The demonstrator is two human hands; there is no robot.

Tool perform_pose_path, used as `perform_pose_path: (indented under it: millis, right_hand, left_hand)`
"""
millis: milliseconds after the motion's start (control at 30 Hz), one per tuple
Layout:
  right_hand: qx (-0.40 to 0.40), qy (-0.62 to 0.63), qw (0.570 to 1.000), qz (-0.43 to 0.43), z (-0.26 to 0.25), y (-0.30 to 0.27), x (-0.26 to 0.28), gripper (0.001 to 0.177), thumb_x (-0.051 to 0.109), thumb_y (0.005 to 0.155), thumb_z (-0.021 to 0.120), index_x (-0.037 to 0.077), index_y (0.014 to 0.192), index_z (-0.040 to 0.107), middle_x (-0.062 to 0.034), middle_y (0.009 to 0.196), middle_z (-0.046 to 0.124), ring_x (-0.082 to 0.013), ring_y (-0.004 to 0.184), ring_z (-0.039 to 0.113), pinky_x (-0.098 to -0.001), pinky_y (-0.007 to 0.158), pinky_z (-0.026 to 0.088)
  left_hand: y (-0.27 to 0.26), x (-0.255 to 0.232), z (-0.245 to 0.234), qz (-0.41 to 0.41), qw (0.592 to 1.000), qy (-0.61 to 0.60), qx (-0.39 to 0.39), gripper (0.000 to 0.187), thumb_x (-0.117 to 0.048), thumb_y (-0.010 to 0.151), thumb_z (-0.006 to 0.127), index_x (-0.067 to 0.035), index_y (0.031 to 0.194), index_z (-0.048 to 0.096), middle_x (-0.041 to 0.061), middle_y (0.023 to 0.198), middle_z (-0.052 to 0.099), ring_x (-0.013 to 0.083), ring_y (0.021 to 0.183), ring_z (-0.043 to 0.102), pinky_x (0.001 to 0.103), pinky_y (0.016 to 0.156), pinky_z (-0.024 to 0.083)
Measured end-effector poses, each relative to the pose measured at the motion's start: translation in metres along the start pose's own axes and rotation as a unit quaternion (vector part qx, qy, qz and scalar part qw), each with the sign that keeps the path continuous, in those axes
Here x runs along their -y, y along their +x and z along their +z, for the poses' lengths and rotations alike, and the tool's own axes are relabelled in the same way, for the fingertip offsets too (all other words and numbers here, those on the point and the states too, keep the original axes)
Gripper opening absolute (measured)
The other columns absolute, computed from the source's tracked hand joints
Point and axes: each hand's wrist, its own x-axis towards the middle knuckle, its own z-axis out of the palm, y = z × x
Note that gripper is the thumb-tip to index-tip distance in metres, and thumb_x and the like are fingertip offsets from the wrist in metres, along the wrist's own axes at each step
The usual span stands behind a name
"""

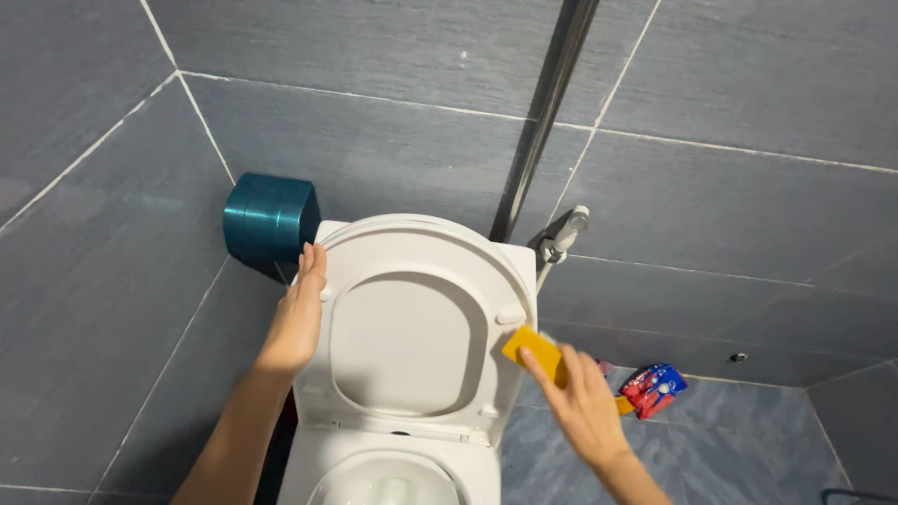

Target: The person cleans a white toilet in a tiled bathroom using a yellow sponge. They wipe the rim, seat, and lid, repeatedly dipping the sponge into a red bucket of soapy water to rinse it. The person finishes by wiping the top of the toilet tank.

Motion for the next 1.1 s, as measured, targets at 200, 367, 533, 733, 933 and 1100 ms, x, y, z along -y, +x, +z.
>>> perform_pose_path:
  millis: [200,367,533,733,933,1100]
  right_hand:
    - [-0.059,0.024,0.998,-0.022,-0.013,0.038,-0.016,0.083,-0.001,0.075,0.066,0.025,0.151,0.044,-0.0215,0.13,0.043,-0.04,0.108,0.053,-0.0477,0.096,0.048]
    - [-0.047,0.0,0.999,-0.011,-0.015,0.042,-0.01,0.087,-0.005,0.075,0.065,0.026,0.153,0.043,-0.0216,0.131,0.043,-0.0382,0.107,0.053,-0.0471,0.098,0.048]
    - [-0.088,-0.007,0.995,-0.049,-0.024,0.08,-0.011,0.088,-0.005,0.072,0.064,0.025,0.152,0.045,-0.0225,0.132,0.043,-0.0399,0.108,0.053,-0.0473,0.099,0.048]
    - [-0.132,-0.007,0.984,-0.116,-0.043,0.134,0.006,0.083,-0.004,0.077,0.065,0.024,0.154,0.048,-0.0205,0.133,0.044,-0.0385,0.111,0.053,-0.0474,0.103,0.048]
    - [-0.189,-0.007,0.969,-0.159,-0.038,0.175,0.037,0.075,0.003,0.085,0.064,0.025,0.155,0.047,-0.0205,0.135,0.047,-0.0383,0.117,0.055,-0.0509,0.112,0.044]
    - [-0.158,-0.011,0.967,-0.197,-0.025,0.199,0.065,0.073,0.01,0.087,0.061,0.033,0.155,0.046,-0.016,0.135,0.05,-0.0297,0.113,0.056,-0.0539,0.117,0.036]
  left_hand:
    - [0.009,0.025,0.002,0.033,0.999,0.029,-0.006,0.065,-0.033,0.101,0.022,-0.011,0.161,0.02,0.013,0.171,0.009,0.025,0.158,0.007,0.035,0.124,0.012]
    - [0.017,0.039,0.004,0.073,0.997,0.032,-0.005,0.062,-0.034,0.105,0.02,-0.007,0.161,0.021,0.018,0.17,0.01,0.0277,0.158,0.007,0.036,0.125,0.01]
    - [0.015,0.026,0.005,0.016,1.0,-0.02,-0.007,0.06,-0.037,0.106,0.02,-0.009,0.159,0.021,0.014,0.17,0.011,0.0244,0.158,0.007,0.034,0.123,0.011]
    - [0.016,0.031,-0.001,0.04,0.997,-0.069,-0.013,0.063,-0.032,0.1,0.026,-0.005,0.156,0.034,0.014,0.17,0.02,0.023,0.159,0.013,0.033,0.125,0.01]
    - [0.019,0.033,-0.003,0.033,0.975,-0.222,-0.004,0.066,-0.033,0.098,0.028,0.002,0.153,0.039,0.014,0.17,0.025,0.0197,0.158,0.018,0.032,0.125,0.01]
    - [0.009,0.024,-0.016,-0.017,0.899,-0.437,0.024,0.07,-0.031,0.096,0.025,0.004,0.156,0.029,0.018,0.168,0.029,0.0237,0.156,0.026,0.035,0.125,0.017]
